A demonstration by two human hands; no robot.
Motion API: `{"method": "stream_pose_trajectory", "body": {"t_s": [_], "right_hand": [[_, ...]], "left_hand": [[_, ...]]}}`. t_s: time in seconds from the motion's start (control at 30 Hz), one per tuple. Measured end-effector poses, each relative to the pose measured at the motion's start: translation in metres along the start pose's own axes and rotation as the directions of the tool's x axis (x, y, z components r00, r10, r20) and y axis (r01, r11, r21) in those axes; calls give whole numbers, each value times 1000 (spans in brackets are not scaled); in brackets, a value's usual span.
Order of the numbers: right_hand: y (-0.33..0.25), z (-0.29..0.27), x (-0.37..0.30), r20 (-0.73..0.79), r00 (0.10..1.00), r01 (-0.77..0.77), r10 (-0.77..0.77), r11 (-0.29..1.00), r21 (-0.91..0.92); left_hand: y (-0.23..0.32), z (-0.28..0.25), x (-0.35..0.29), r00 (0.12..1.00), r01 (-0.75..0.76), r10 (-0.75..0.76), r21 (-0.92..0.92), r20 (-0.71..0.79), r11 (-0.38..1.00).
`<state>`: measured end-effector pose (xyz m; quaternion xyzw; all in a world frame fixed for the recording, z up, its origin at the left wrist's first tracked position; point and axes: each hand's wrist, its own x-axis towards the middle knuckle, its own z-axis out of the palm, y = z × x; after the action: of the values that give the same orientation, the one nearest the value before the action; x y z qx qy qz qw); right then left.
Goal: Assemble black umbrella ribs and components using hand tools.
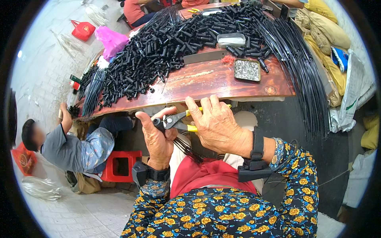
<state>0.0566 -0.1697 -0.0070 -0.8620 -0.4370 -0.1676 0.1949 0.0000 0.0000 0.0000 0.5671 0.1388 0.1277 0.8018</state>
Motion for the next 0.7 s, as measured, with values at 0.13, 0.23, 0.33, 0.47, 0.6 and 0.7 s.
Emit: {"method": "stream_pose_trajectory", "body": {"t_s": [0.13,0.23,0.33,0.47,0.6,0.7], "right_hand": [[-1,5,-1,-45,999,-29,27,999,-45],[-3,9,1,-130,991,-25,19,999,-44],[1,16,1,-174,984,-25,22,1000,-16],[5,21,3,-191,982,2,-2,1000,3],[4,14,5,-173,985,15,-19,1000,-22],[4,7,6,-169,986,3,-6,1000,-17]], "left_hand": [[-1,3,-3,1000,-20,20,8,-16,1000],[0,1,-4,999,-37,37,11,-25,999],[1,3,-5,998,-36,37,14,-44,999],[1,0,-5,998,-32,33,9,-55,999],[0,-1,-5,996,-62,62,-2,-58,998],[0,-4,-2,992,-128,127,-21,-22,992]]}}
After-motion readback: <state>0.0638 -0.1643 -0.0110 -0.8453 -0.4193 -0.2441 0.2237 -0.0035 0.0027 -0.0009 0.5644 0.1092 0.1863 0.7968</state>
